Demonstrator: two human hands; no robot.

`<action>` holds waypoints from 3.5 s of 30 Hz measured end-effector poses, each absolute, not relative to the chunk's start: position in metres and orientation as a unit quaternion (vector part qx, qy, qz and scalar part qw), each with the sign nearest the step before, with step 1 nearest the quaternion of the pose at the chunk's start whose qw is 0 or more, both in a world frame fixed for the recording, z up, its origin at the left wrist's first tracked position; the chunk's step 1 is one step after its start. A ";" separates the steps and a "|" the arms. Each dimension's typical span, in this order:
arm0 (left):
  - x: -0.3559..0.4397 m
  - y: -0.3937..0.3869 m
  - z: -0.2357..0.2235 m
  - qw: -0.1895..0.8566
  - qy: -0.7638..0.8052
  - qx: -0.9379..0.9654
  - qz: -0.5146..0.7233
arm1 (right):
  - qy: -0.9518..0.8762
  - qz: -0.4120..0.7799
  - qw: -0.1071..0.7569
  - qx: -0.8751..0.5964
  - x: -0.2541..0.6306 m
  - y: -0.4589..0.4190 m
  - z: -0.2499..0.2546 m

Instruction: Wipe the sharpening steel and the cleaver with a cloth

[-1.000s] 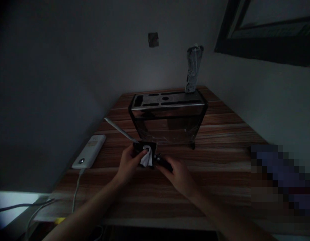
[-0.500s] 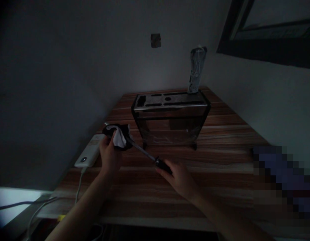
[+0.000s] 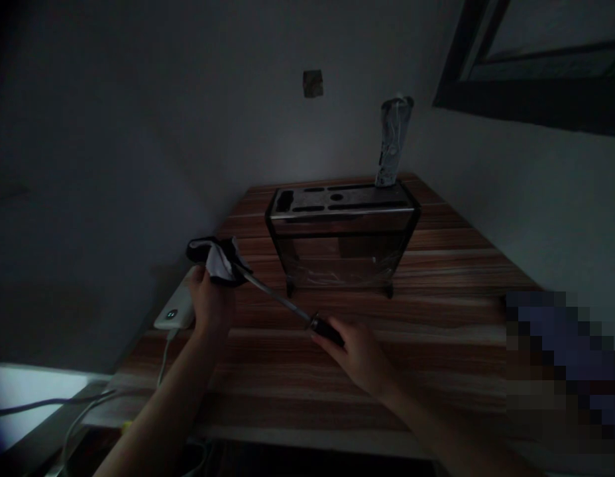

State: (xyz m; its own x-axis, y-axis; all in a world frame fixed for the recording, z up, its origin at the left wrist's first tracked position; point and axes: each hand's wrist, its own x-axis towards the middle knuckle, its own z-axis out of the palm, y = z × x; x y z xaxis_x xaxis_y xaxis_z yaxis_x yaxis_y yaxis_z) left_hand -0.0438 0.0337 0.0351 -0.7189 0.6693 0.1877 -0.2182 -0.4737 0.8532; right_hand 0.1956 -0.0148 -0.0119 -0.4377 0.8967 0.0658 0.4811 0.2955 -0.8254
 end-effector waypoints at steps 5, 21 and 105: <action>-0.035 0.030 0.032 0.299 0.435 0.273 0.804 | -0.756 0.382 0.289 -0.446 0.196 -0.015 -0.012; 0.015 0.000 0.010 0.400 0.522 0.471 0.588 | -0.739 0.386 0.309 -0.457 0.198 -0.013 -0.017; 0.032 -0.010 0.008 0.406 0.514 0.542 0.527 | -0.754 0.374 0.329 -0.429 0.202 -0.012 -0.015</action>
State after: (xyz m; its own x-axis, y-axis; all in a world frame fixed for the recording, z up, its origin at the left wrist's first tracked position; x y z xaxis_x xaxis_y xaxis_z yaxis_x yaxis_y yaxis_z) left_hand 0.0324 -0.0102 0.0078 -0.0823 0.9845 0.1548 0.1299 -0.1434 0.9811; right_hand 0.2016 -0.0120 -0.0152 -0.4164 0.8922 0.1749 0.4010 0.3528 -0.8454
